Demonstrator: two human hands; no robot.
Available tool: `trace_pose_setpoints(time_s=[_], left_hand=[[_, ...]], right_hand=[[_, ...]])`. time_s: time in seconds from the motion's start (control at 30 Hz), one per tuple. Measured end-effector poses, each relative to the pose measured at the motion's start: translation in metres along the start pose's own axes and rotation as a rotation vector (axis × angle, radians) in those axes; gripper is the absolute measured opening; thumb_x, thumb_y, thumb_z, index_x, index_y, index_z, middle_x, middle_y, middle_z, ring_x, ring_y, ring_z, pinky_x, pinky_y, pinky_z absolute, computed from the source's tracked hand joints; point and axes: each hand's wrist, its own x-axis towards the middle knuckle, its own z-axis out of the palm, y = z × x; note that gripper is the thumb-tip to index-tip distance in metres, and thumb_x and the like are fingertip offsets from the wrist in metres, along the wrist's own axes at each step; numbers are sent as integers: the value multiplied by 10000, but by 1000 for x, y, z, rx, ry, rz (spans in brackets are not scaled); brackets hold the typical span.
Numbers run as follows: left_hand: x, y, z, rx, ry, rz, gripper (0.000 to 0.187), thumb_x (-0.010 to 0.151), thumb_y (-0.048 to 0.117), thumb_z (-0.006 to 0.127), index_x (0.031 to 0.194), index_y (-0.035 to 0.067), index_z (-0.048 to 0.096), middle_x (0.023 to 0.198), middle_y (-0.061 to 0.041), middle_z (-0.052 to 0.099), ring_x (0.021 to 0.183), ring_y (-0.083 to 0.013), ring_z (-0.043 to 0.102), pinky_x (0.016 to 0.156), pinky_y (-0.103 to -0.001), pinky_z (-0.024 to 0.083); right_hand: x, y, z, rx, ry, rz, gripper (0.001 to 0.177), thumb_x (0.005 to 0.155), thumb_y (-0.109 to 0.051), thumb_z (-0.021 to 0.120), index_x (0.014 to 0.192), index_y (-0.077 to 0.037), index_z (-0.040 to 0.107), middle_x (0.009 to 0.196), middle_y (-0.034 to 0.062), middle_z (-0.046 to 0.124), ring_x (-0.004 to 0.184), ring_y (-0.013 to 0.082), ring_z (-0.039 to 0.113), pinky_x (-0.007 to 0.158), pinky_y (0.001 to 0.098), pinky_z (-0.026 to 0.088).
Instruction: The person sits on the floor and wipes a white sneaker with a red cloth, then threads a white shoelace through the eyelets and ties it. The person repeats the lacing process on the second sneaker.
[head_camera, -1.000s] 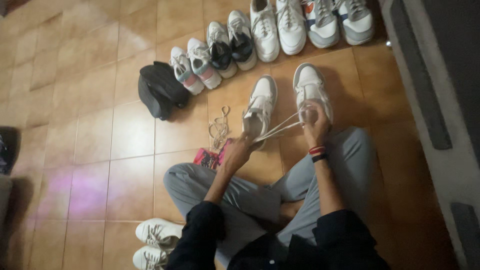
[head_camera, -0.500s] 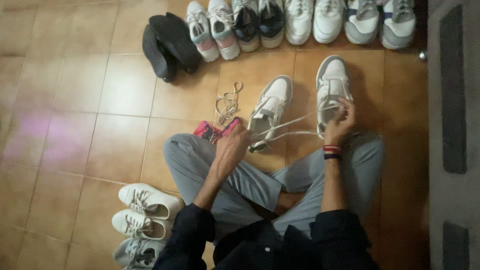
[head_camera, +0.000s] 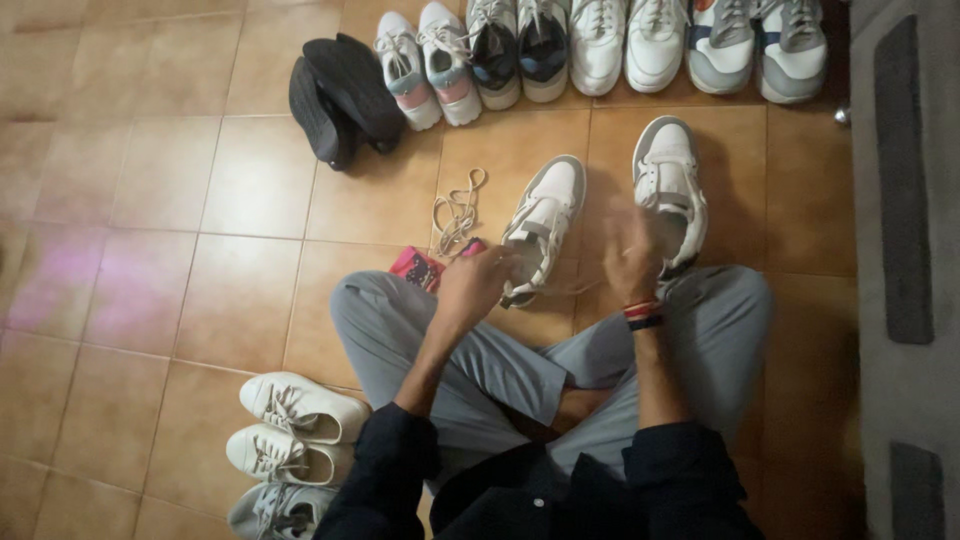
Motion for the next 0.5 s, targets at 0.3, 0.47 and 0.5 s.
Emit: trace_pose_setpoints(time_s=[0.3, 0.47, 0.5], left_hand=[[18, 16, 6, -74, 199, 70, 226, 945, 267, 678, 1028, 73, 761, 963, -157, 755, 852, -312, 742, 745, -408, 566], [19, 14, 7, -181, 199, 34, 215, 974, 233, 689, 1012, 35, 762, 917, -132, 763, 827, -228, 738, 743, -353, 561], [19, 13, 9, -241, 204, -17, 226, 985, 239, 674, 1015, 34, 763, 909, -122, 772, 821, -205, 739, 739, -341, 560]], right_hand=[[-12, -9, 16, 545, -639, 181, 324, 908, -53, 705, 1232, -62, 692, 1079, 96, 737, 1035, 198, 702, 916, 320, 559], [-7, 0, 8, 180, -404, 115, 145, 958, -71, 734, 1093, -100, 779, 1015, 78, 726, 957, 205, 700, 823, 327, 540], [-5, 2, 6, 191, -397, 106, 128, 954, -90, 742, 1075, -111, 778, 1018, 67, 735, 938, 193, 702, 802, 317, 541]])
